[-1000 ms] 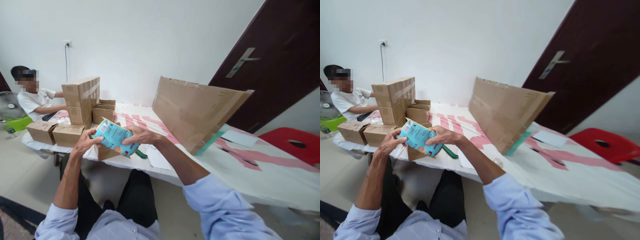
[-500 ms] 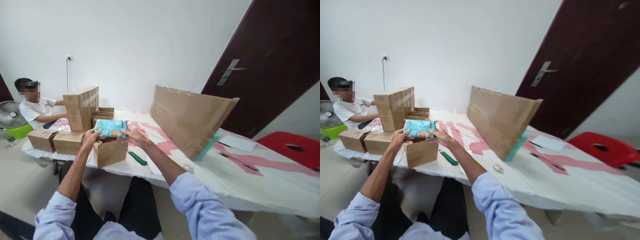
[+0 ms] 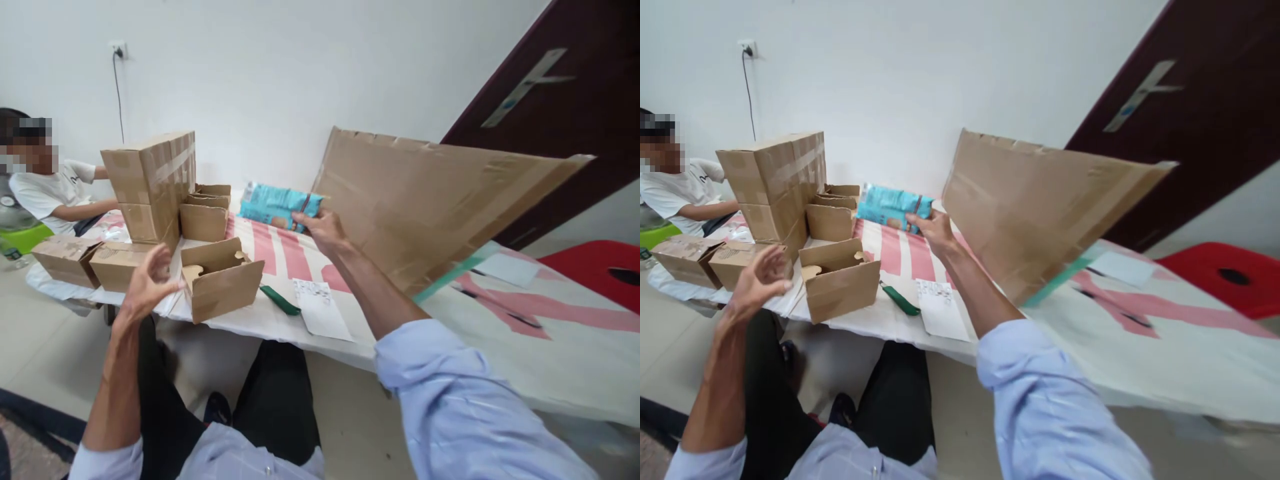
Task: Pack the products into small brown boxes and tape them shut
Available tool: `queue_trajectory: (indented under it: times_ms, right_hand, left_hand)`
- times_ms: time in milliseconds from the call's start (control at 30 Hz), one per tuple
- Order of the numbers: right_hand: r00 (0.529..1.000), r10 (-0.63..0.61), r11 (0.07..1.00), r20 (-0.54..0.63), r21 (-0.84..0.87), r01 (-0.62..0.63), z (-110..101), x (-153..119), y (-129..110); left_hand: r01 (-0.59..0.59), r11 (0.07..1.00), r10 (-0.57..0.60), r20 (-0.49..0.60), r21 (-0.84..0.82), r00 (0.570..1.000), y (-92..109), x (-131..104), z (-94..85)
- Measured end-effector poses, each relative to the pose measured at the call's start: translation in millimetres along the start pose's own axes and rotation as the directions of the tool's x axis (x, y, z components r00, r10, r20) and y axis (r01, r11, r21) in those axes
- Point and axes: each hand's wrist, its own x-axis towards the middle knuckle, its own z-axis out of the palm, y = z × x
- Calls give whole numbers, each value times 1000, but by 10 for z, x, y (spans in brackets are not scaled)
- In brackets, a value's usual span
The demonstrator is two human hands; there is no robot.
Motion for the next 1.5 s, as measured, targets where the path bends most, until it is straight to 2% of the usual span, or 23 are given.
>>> queue_trajectory:
  times_ms: [67, 133, 200, 267, 333, 400, 567, 667, 733, 800, 900, 967, 1000, 1033, 1100, 1167, 1233, 1300, 1367, 1500]
  right_hand:
    - [994, 106, 990, -34, -85, -109, -92, -103, 345]
    - [985, 164, 978, -54, -123, -169, -92, -226, 655]
    - [980, 190, 971, -58, -137, -197, -29, -320, 891]
    - [978, 205, 968, -43, -140, -210, 61, -360, 1046]
    - [976, 215, 967, -14, -133, -215, 169, -342, 1138]
    - [975, 222, 969, 27, -118, -217, 309, -277, 1191]
    - [963, 235, 971, 133, -79, -226, 885, 70, 1264]
    - [960, 243, 970, 141, -61, -237, 1219, 318, 1313]
    - [962, 246, 969, 117, -51, -242, 1314, 403, 1359]
    - [959, 265, 964, 99, -46, -262, 1282, 377, 1394]
    - [946, 274, 962, 175, -29, -273, 1055, 185, 1322]
    - [915, 211, 975, 345, -9, -222, 867, 44, 1139]
    - [875, 180, 981, 449, -13, -195, 783, -11, 1011]
    - [816, 162, 985, 555, -39, -168, 713, -54, 870]
    - [673, 166, 986, 720, -131, -102, 624, -104, 583]
    - [564, 179, 980, 806, -196, -32, 594, -128, 343]
    - [504, 175, 975, 846, -221, 32, 598, -149, 177]
    - [476, 158, 971, 865, -223, 84, 614, -182, 71]
    - [470, 133, 967, 873, -217, 130, 635, -230, 4]
    - [553, 46, 941, 832, -223, 256, 724, -353, -42]
  left_hand:
    - [160, 983, -164, 44, 91, 985, -359, -205, 23]
    - [248, 957, -258, 47, 151, 965, -664, -252, 146]
    - [264, 956, -274, 68, 126, 959, -873, -177, 303]
    - [254, 966, -258, 126, 47, 958, -987, -65, 419]
    - [244, 970, -236, 193, -20, 953, -1034, 3, 445]
    - [235, 970, -215, 232, -59, 949, -1045, -4, 387]
    - [263, 961, -239, 223, -86, 945, -1001, -156, 134]
    - [259, 964, -243, 209, -55, 947, -951, -160, 72]
    - [246, 969, -236, 197, -28, 952, -919, -106, 79]
    - [250, 968, -246, 189, 3, 950, -889, -26, 109]
    - [259, 966, -258, 214, 24, 942, -852, 93, 166]
    - [250, 968, -248, 247, 24, 937, -830, 141, 201]
    - [247, 969, -245, 264, 24, 933, -821, 152, 218]
    - [249, 968, -245, 281, 23, 928, -813, 154, 235]
    - [254, 967, -248, 312, 22, 917, -802, 134, 268]
    - [259, 965, -254, 328, 27, 910, -798, 98, 304]
    - [270, 962, -269, 329, 43, 905, -797, 60, 339]
    - [291, 955, -292, 325, 53, 900, -792, 33, 367]
    - [307, 950, -307, 333, 53, 892, -785, 20, 382]
    - [303, 950, -308, 353, 72, 883, -773, 6, 389]
